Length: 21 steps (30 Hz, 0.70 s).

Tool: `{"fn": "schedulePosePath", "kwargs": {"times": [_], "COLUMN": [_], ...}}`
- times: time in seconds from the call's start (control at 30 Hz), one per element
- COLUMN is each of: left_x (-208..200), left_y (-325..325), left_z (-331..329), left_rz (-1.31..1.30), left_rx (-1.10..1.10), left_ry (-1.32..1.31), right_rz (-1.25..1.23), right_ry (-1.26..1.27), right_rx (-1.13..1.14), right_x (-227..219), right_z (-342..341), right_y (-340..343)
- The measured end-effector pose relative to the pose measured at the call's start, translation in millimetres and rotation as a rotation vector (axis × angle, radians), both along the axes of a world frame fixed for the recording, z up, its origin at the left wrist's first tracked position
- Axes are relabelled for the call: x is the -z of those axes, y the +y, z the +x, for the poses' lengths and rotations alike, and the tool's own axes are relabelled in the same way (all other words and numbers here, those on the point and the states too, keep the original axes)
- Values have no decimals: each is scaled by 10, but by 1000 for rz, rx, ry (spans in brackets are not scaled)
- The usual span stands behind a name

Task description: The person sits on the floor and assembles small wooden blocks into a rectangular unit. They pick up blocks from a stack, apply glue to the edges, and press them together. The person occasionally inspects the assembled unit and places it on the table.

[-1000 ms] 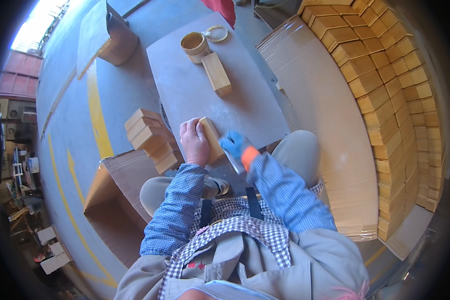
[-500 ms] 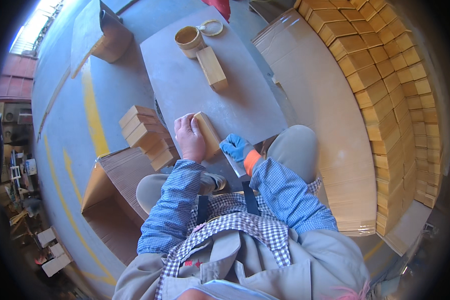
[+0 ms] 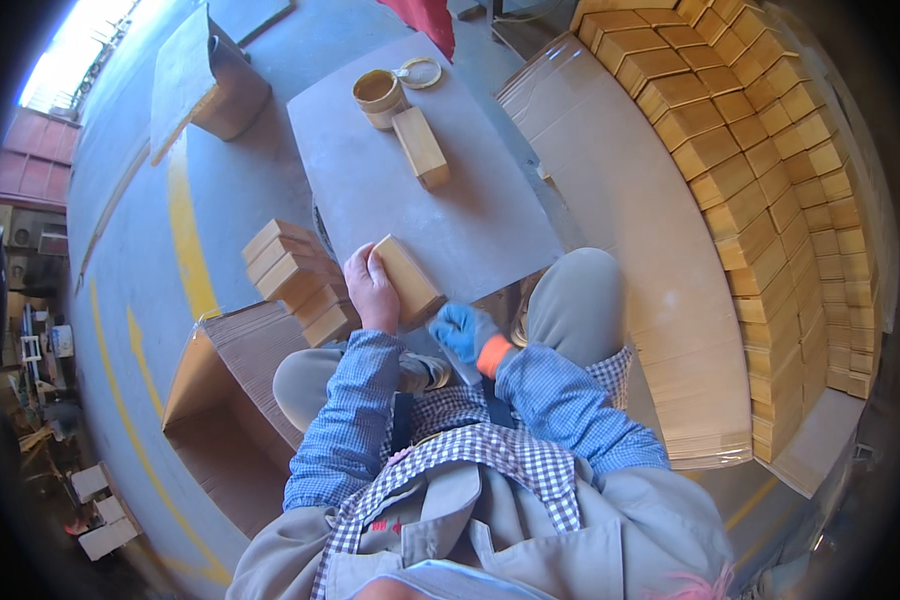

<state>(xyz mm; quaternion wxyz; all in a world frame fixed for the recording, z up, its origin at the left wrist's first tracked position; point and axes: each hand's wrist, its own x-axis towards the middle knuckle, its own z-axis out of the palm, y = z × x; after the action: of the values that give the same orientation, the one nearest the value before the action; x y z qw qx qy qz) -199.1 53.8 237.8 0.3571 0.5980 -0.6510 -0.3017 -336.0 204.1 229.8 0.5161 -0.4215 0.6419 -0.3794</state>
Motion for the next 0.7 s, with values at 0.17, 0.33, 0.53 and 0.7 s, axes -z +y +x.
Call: {"fn": "schedulePosePath", "kwargs": {"times": [0.17,0.33,0.53,0.7], "left_x": [-111,-297,-394,-402], "left_y": [417,257,103,91], "left_z": [355,182,-45,-42], "left_rz": [50,-340,-233,-238], "left_rx": [-106,122,197,215], "left_ry": [-167,-499,-559,-552], "right_rz": [-159,-106,-200,-100], "right_ry": [-172,-76,284,590], "right_rx": [183,164,264,255], "right_x": [428,449,87,-69], "right_z": [-194,-270,12,39], "right_y": [-542,-712,-483,-969]}}
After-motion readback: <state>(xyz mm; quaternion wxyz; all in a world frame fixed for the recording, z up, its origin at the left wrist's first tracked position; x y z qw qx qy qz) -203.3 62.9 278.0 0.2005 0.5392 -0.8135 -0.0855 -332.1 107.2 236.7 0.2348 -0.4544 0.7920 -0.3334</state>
